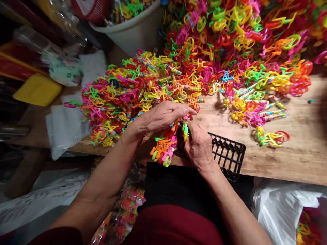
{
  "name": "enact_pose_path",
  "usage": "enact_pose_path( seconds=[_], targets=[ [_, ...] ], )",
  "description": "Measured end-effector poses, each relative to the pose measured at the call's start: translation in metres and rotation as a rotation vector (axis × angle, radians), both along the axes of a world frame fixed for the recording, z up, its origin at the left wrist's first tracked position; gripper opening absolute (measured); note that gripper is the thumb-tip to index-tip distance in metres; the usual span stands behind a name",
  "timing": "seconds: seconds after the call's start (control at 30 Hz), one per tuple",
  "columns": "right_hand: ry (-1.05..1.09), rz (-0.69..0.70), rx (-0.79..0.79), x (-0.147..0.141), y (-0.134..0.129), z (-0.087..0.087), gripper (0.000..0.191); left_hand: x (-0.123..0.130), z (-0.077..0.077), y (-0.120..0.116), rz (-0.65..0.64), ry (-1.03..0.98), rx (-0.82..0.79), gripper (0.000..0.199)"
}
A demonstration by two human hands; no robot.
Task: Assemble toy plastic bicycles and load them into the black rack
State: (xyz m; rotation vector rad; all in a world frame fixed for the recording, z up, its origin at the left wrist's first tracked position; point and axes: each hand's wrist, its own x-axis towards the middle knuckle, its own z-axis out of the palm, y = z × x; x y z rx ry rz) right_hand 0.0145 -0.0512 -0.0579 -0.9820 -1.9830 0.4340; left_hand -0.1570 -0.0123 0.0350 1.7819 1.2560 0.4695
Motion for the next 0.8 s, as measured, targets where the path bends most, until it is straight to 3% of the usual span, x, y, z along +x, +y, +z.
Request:
enact_pose_path(
  seconds=[0.13,0.37,0.57,0.7,0.8],
  targets=[
    [0.031,0.017,-0.061,0.001,0.002,0.001,0.033,-0.002,-0.01,-0.001,0.033,-0.038,0.052,0.052],
    [-0.004,0.079,-0.091,0.004,0.005,0.004,0.028,0.001,-0.019,-0.008,0.109,-0.143,0.214,0.043],
    [0.021,0.053,-0.011,0.0,0.005,0.003,0.026,0.007,-0.017,-0.005,0.199,-0.079,0.101,0.035],
    [-0.009,0.027,-0.011,-0.002,0.005,0.003,0.022,0.009,-0.014,-0.001,0.18,-0.068,0.1,0.025],
    [-0.035,0.006,-0.083,-0.002,0.005,0.004,0.02,0.005,-0.011,0.002,0.125,-0.071,0.062,0.041]
  ],
)
